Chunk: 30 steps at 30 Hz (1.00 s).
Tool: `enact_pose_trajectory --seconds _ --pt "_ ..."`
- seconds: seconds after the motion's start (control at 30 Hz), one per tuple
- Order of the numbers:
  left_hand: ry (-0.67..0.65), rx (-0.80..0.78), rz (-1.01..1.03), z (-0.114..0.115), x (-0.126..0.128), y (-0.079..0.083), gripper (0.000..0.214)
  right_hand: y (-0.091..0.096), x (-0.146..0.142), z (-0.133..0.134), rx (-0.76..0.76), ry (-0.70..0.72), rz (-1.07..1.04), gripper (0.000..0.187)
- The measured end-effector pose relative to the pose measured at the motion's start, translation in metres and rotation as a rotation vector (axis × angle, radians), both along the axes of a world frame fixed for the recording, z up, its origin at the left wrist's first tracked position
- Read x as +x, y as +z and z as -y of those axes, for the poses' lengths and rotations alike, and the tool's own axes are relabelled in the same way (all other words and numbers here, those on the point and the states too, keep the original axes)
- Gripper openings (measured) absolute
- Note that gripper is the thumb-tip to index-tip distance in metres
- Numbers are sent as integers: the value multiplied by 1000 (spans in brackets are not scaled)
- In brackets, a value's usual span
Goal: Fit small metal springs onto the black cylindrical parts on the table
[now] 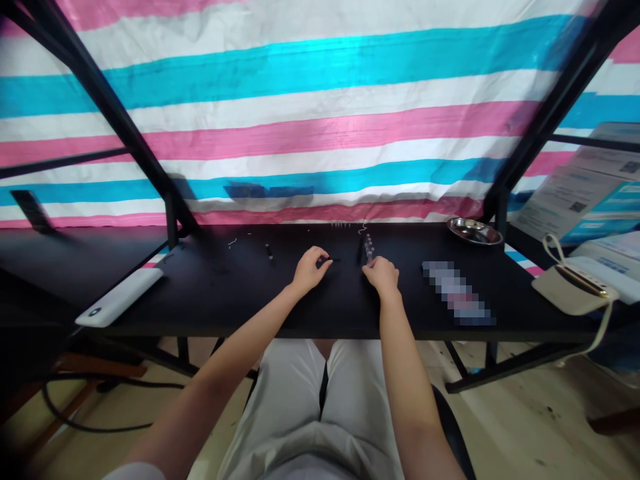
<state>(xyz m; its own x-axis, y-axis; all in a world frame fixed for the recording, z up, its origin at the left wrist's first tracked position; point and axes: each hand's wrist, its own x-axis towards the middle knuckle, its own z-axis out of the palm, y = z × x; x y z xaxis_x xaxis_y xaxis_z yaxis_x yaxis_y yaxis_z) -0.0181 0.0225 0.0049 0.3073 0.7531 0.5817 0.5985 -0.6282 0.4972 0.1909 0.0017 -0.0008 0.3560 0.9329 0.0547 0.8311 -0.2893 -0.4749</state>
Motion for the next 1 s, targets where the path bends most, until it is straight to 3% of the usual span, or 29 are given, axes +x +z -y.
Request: enact_pose_trajectory --seconds 0.17,0.37,0.67,1.0 --pt "16 -34 227 0 -5 -4 9 3 -22 3 109 261 -7 9" --pt "-15 -22 254 3 -7 1 8 6 -41 6 193 278 128 8" --pt "-62 55 160 12 -7 7 17 6 -50 10 199 321 218 7" --pt "-158 153 -31 22 -9 12 36 4 -52 10 222 333 144 9"
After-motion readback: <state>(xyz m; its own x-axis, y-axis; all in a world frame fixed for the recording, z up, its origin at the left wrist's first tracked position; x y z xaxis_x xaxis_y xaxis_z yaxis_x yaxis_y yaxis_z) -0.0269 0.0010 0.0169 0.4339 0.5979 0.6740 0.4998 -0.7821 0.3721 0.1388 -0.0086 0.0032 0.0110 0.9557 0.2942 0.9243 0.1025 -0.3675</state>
